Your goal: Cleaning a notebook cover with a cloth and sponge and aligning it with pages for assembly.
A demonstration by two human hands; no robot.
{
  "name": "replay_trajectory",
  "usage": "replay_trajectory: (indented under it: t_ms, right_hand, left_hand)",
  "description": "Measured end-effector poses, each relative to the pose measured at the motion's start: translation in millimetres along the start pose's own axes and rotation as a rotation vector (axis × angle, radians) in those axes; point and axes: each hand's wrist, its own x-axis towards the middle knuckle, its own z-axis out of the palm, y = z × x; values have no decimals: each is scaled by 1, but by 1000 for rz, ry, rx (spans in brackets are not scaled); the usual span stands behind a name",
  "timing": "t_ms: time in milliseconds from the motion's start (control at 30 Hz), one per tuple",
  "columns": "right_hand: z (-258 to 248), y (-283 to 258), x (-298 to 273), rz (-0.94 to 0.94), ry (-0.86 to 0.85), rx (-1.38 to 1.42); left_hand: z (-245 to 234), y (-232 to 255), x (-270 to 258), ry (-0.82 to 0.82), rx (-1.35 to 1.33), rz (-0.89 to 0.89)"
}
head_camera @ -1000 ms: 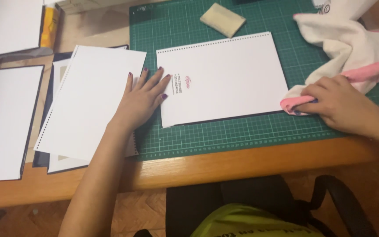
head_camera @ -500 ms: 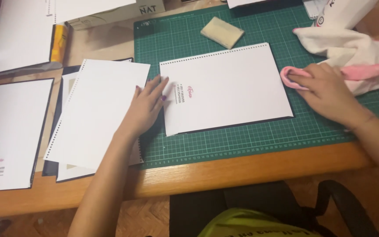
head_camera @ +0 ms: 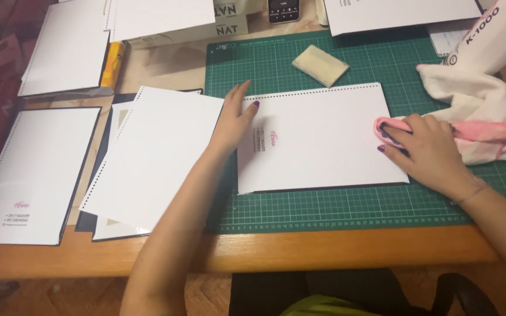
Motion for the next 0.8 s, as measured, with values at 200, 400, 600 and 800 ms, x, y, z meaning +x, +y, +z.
replay_trajectory:
  t_ms: [200,400,600,800]
  right_hand:
    - [8,10,0,37,-71,174]
    - [13,18,0,53,-106,265]
    - [18,25,-2,33,-72,313]
    - [8,20,-5,19,-7,401]
  left_hand:
    - [-13,13,9,234,-571,-245]
    - [-45,11,16,318,-1139,-525]
    - [-47,-12,30,125,-1286,-546]
    - [-53,37,7,-302,-782,-508]
